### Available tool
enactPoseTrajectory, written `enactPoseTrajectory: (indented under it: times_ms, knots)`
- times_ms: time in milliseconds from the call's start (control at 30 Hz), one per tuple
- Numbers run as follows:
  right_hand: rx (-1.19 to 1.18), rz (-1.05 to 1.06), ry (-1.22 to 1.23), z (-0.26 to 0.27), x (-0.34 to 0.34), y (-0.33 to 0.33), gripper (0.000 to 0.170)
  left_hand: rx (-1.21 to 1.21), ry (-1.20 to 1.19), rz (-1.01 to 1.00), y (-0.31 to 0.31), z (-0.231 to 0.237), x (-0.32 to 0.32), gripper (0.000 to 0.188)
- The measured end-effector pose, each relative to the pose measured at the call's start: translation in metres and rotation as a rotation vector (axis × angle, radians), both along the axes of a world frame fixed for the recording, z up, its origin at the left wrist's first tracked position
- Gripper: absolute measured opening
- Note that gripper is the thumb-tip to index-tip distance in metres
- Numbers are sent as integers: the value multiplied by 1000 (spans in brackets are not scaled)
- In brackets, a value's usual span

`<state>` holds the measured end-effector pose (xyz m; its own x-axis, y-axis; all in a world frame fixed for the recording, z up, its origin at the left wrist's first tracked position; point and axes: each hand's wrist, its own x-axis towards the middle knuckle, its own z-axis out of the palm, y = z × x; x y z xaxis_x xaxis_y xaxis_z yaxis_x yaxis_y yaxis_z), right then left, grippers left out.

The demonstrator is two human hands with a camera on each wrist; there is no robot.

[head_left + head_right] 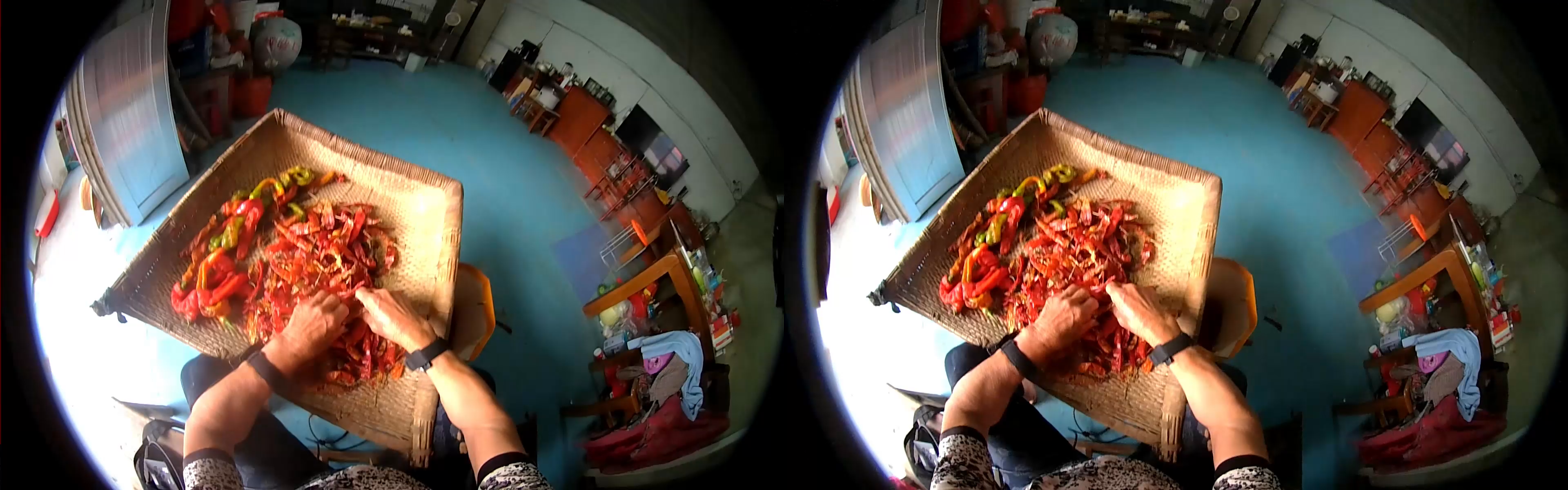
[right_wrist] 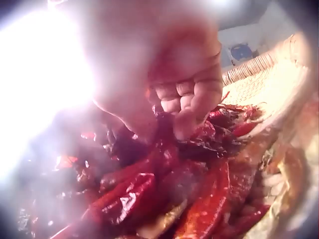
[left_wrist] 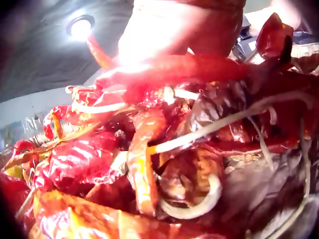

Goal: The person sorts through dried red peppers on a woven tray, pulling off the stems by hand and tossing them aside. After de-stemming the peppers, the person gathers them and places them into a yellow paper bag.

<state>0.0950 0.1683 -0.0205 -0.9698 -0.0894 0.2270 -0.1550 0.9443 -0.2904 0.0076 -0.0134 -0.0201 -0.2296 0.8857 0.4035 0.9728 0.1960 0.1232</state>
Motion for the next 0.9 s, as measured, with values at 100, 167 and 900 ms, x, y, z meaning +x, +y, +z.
enactPoseTrajectory:
  times_ms: [100, 167, 900]
  knots:
    - [-69, -61, -8, 15, 7, -4, 12, 13, 12, 43, 0, -5, -2, 21]
    - [-91, -130, -39, 24, 14, -5, 12, 17, -14, 58, -1, -6, 0, 22]
    - [-47, -1015, 466, 71, 54, 74, 51, 392, -760, 95, -4, 36, -4, 38]
